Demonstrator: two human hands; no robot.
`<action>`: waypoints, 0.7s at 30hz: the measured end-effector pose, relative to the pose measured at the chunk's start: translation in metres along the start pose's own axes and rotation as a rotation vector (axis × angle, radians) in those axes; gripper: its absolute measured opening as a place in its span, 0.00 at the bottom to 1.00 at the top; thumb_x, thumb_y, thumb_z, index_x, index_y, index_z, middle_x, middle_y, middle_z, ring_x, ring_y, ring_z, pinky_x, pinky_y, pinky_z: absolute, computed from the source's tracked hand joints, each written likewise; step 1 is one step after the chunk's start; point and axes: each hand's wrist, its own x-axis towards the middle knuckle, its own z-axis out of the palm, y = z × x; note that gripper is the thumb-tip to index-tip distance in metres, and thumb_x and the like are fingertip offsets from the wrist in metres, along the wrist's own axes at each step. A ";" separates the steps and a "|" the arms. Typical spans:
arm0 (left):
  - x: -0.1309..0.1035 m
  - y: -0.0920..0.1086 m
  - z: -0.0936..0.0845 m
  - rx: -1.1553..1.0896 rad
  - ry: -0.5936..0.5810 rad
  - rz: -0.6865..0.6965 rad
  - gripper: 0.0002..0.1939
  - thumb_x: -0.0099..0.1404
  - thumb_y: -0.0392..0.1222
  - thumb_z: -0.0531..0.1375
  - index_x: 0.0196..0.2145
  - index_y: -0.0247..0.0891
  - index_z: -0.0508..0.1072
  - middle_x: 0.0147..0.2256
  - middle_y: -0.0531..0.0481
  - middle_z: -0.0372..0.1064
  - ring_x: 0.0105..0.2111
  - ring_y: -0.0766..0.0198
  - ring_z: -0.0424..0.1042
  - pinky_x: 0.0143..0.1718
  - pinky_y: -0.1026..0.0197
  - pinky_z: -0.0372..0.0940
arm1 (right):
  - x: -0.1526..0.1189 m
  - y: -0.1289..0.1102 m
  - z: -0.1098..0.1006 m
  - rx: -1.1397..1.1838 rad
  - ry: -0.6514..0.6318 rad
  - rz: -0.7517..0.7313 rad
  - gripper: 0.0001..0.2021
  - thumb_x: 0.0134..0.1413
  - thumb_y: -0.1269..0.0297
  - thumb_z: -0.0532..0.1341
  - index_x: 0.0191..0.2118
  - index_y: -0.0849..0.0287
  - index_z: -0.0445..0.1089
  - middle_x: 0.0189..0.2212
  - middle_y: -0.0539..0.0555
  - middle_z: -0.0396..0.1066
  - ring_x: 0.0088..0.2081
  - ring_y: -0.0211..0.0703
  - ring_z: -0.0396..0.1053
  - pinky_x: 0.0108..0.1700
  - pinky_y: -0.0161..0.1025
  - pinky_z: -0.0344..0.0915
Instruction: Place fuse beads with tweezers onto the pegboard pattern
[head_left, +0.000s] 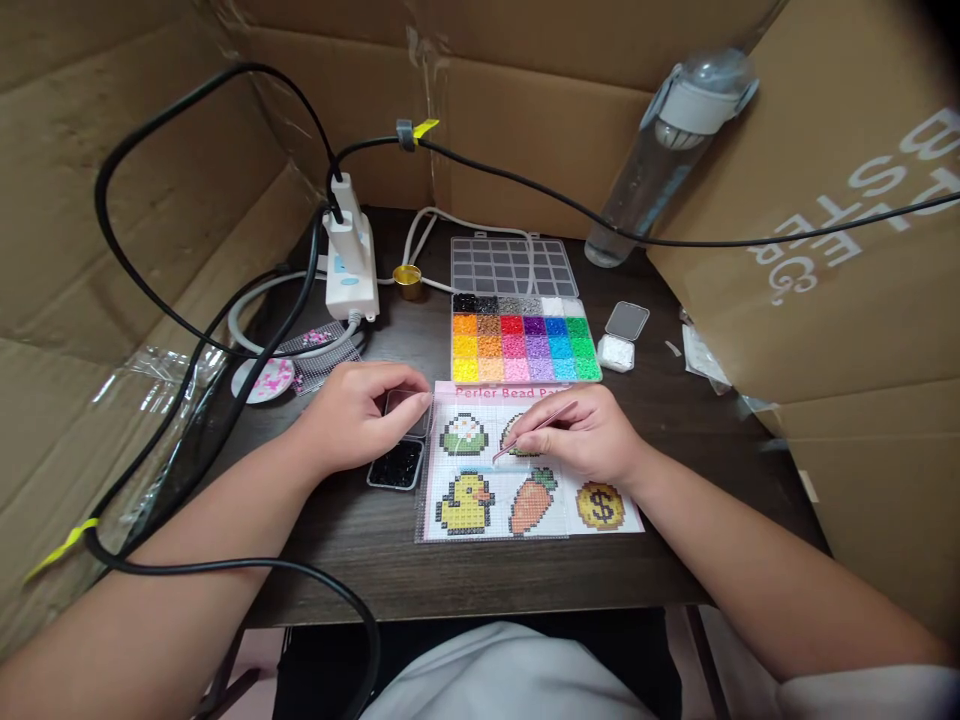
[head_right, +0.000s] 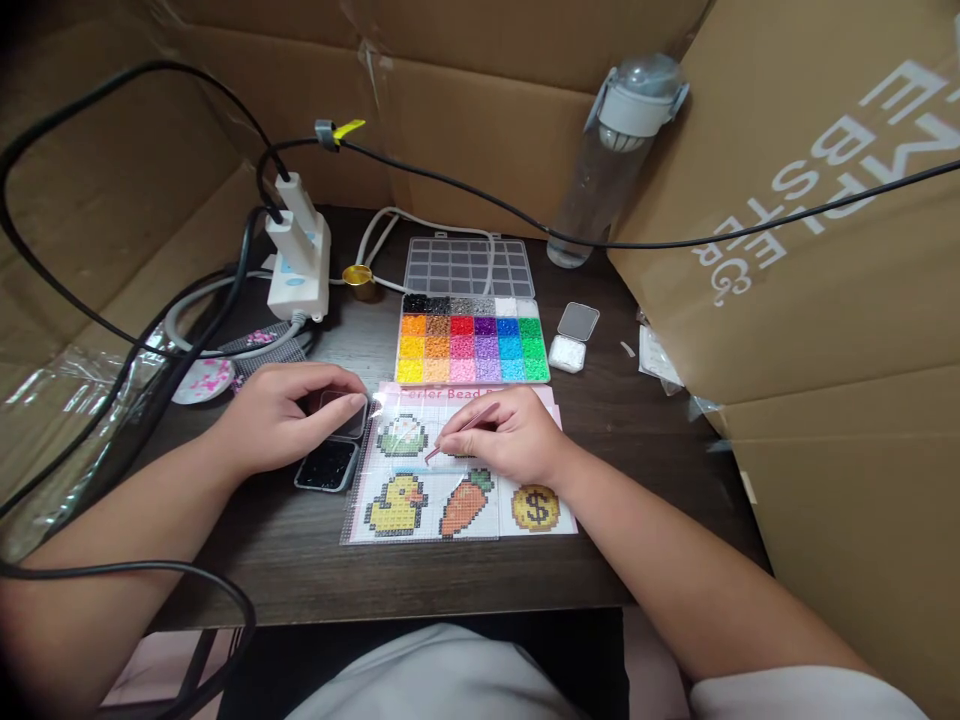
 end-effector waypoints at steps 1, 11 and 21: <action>0.000 0.000 0.000 -0.001 -0.002 -0.004 0.13 0.63 0.45 0.56 0.31 0.37 0.77 0.26 0.52 0.75 0.24 0.68 0.68 0.27 0.65 0.61 | 0.000 0.000 0.000 0.001 -0.010 -0.006 0.04 0.46 0.65 0.71 0.28 0.60 0.81 0.27 0.57 0.81 0.29 0.44 0.78 0.32 0.38 0.75; 0.000 -0.001 0.000 0.009 0.002 0.004 0.12 0.63 0.44 0.56 0.31 0.36 0.77 0.26 0.52 0.75 0.24 0.69 0.69 0.27 0.66 0.61 | 0.000 0.002 0.001 -0.034 -0.025 -0.035 0.03 0.47 0.65 0.71 0.29 0.59 0.81 0.27 0.55 0.81 0.28 0.42 0.77 0.31 0.37 0.74; 0.000 0.000 0.000 0.004 -0.001 -0.006 0.13 0.63 0.45 0.56 0.31 0.37 0.77 0.26 0.52 0.75 0.24 0.68 0.69 0.28 0.66 0.62 | -0.001 0.003 0.001 -0.022 -0.027 -0.049 0.02 0.46 0.67 0.71 0.29 0.59 0.81 0.27 0.55 0.81 0.29 0.42 0.78 0.32 0.36 0.74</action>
